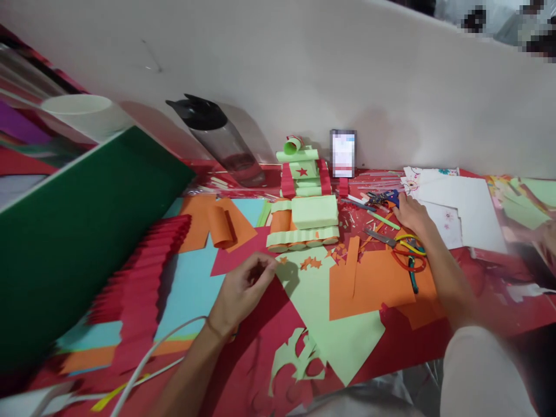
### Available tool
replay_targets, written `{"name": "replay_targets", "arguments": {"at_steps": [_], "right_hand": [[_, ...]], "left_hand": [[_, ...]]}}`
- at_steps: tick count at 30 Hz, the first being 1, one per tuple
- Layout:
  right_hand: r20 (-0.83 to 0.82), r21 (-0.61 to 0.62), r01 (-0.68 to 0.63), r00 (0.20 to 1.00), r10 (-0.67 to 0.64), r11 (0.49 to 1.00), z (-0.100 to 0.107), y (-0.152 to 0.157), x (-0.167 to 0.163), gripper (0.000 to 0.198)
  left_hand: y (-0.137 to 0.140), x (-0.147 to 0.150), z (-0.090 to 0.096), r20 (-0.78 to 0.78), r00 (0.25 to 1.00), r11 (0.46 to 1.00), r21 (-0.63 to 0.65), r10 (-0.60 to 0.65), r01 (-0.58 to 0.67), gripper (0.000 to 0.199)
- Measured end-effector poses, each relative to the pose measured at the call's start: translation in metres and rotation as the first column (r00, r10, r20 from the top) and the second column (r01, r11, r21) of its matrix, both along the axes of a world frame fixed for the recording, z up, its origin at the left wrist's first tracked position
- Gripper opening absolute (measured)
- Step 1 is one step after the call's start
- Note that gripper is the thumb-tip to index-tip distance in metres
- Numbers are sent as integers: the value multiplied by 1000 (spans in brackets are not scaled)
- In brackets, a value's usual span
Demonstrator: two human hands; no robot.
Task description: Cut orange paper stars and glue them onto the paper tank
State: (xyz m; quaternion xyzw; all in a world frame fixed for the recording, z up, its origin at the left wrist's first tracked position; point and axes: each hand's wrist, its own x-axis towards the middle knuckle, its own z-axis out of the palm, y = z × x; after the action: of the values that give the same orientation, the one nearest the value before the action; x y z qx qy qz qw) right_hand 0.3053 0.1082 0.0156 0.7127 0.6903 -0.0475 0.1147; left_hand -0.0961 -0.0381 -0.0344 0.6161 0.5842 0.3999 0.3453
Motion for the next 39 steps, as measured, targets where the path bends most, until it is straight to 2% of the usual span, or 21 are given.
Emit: {"name": "replay_targets", "arguments": {"at_steps": [4,8,10,11,12,15,17,19,22,27,32,36,39], "right_hand": [[12,6,-2,1000,2,1000,7,-2,-4,54],[74,32,-47,996,44,998,27,-8,-12,56],[33,85,-130,991,127,988,39,-12,-23,52],[-40,110,-203,977,208,973,44,-15,-31,50],[-135,127,-289,943,305,949,48,-16,-41,50],[-424,156,-533,724,544,831,50,-17,-76,70],[-505,195,-603,614,606,774,41,-12,-98,82],[-529,208,-632,569,630,746,28,-4,-115,90],[-580,184,-646,537,612,741,7,10,-126,92],[-687,260,-596,439,579,760,-16,22,-118,97],[-740,288,-557,386,550,779,-19,19,-117,93],[-799,290,-480,354,486,828,-18,14,-121,91],[-857,289,-425,285,429,858,-18,10,-125,90]], "left_hand": [[1,0,-3,13,1000,1000,6,2,-2,25],[1,-1,-6,7,1000,1000,9,9,-9,24],[0,-1,-7,11,1000,1000,7,0,0,24],[0,-1,-7,13,1000,1000,2,-6,6,23],[0,0,-6,14,1000,1000,-4,-8,8,23],[0,1,-6,17,1000,1000,-30,0,1,24],[1,1,-6,19,1000,999,-41,10,-9,25],[1,1,-5,18,1000,999,-44,17,-16,26],[2,-1,-4,10,999,999,-32,38,-38,26],[5,-4,-5,-96,989,993,47,110,-105,22],[7,-6,-9,-74,978,972,148,193,-181,24],[7,-7,-9,-42,984,980,104,172,-167,25],[8,-7,-9,-40,992,991,69,120,-117,27]]}}
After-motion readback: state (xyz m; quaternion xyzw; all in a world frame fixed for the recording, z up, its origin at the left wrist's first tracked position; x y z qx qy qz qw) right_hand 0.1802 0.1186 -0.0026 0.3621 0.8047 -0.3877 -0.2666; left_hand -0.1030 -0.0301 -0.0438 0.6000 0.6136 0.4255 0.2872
